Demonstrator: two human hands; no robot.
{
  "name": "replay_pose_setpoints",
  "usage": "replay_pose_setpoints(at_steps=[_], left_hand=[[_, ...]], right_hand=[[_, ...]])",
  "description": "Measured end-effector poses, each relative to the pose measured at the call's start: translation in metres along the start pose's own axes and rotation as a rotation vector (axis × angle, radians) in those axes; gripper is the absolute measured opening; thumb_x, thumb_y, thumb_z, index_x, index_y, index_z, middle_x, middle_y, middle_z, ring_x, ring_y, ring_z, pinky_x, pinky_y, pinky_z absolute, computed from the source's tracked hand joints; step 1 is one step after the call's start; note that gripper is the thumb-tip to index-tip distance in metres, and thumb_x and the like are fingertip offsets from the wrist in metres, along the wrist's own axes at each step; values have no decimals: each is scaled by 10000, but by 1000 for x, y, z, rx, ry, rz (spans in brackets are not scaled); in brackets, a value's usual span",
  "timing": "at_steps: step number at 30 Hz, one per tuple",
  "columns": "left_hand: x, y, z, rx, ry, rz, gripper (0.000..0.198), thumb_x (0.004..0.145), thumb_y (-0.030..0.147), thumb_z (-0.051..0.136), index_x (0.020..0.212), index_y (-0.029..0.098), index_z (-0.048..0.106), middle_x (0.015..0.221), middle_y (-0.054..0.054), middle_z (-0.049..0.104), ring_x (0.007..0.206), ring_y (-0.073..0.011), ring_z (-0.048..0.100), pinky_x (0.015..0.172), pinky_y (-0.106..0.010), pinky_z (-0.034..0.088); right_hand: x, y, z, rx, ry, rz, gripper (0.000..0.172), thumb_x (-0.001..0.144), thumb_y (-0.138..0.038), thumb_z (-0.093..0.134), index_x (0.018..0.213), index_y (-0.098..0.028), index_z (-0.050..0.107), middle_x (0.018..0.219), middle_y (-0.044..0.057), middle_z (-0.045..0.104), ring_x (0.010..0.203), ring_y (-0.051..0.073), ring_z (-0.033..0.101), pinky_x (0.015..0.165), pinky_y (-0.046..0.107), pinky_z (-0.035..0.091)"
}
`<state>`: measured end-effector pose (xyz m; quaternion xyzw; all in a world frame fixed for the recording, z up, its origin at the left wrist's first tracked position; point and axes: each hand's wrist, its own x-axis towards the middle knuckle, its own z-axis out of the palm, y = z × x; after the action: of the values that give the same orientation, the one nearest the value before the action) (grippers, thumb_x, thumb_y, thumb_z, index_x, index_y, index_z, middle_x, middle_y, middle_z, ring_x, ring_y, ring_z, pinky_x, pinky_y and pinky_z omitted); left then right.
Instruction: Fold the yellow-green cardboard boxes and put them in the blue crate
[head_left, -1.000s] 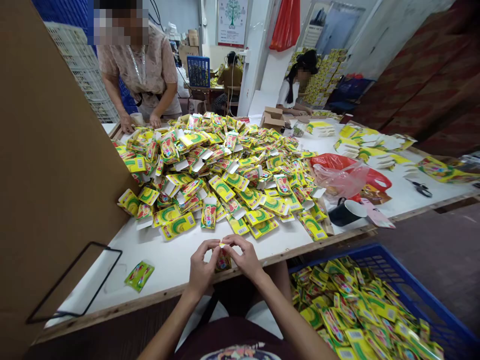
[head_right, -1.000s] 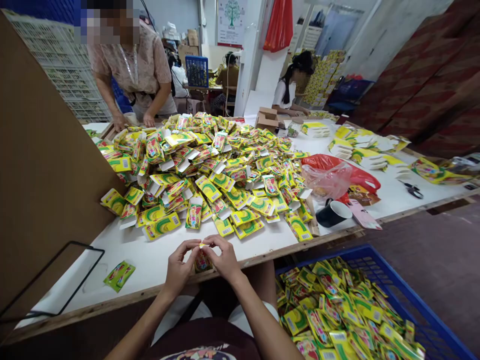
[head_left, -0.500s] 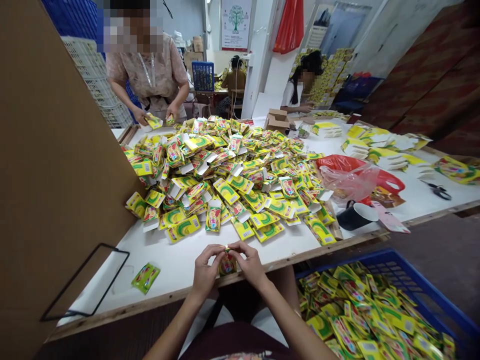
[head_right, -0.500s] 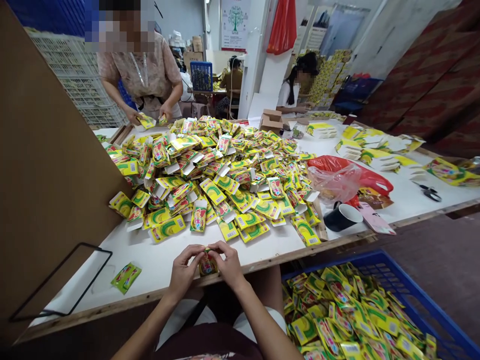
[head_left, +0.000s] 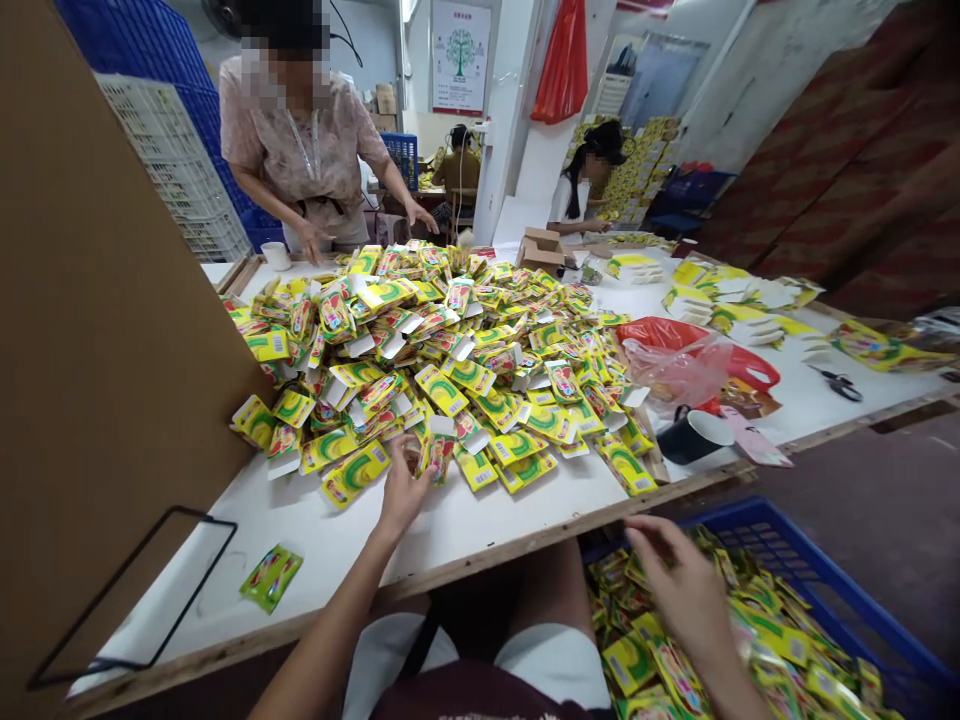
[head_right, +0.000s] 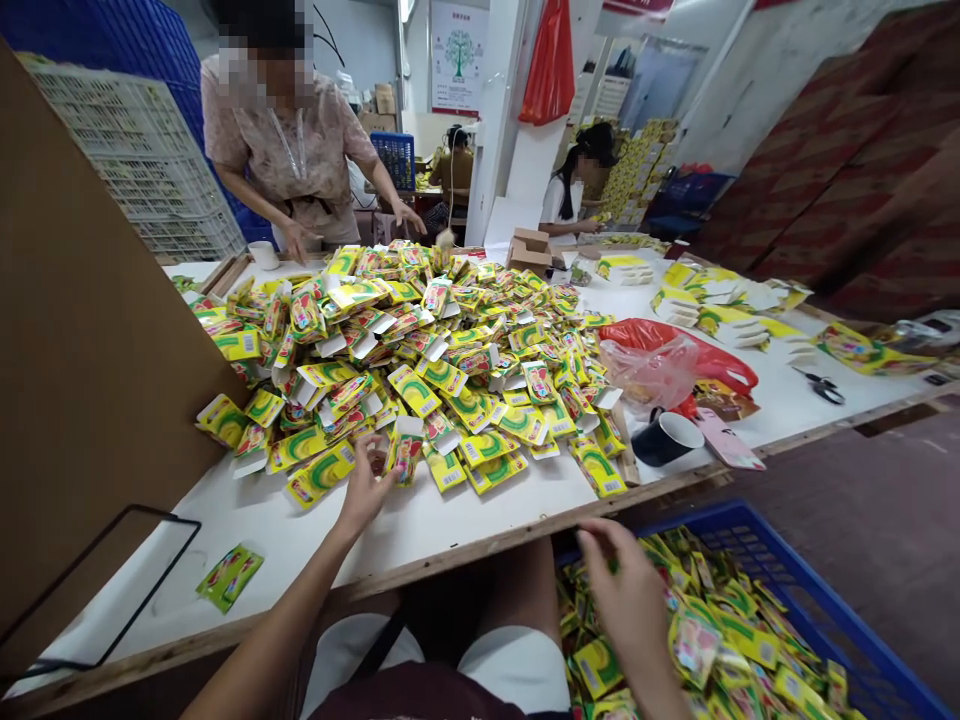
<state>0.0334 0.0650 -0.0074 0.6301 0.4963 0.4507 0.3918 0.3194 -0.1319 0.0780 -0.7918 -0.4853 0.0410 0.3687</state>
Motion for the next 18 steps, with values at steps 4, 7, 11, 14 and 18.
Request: replay_pose_setpoints(at_steps=[4, 7, 11, 14, 18], left_hand=[[-51, 6, 3, -308, -123, 63, 463, 817, 249, 538, 1190, 268, 263, 959, -2, 494, 840, -142, 613, 780, -332, 514], [-76, 6, -1, -342, -204, 57, 440, 835, 233, 521, 1189, 273, 262, 1071, -38, 472, 941, -164, 614, 821, -352, 516], [-85, 6, -10, -292, -302, 52, 429, 862, 234, 481, 1250, 258, 298, 1154, -79, 506, 1022, -186, 595, 888, -373, 491], [-81, 10, -18, -264, -357, 23, 411, 866, 251, 475, 1256, 248, 345, 1116, -71, 562, 977, -185, 620, 861, -357, 504], [-72, 12, -23, -171, -333, 19, 294, 851, 280, 495, 1140, 222, 480, 1047, -58, 617, 921, -194, 638, 821, -342, 513]], right_hand=[[-15, -61, 93, 461, -159, -97, 199, 825, -327, 524, 982, -212, 566, 1066, 93, 629, 937, 217, 607, 815, 343, 498], [-20, -88, 141, 694, -301, -142, 200, 824, -265, 538, 1019, -223, 522, 1054, 70, 621, 934, 192, 610, 811, 316, 502], [-22, -91, 160, 732, -388, -186, 162, 825, -226, 535, 984, -208, 561, 903, 39, 650, 816, 174, 624, 744, 282, 505], [-17, -88, 160, 661, -430, -232, 139, 828, -226, 537, 923, -204, 636, 874, 38, 680, 813, 186, 628, 743, 286, 495], [-8, -93, 162, 605, -494, -296, 171, 845, -232, 529, 898, -215, 691, 889, 47, 701, 855, 198, 631, 781, 308, 482]])
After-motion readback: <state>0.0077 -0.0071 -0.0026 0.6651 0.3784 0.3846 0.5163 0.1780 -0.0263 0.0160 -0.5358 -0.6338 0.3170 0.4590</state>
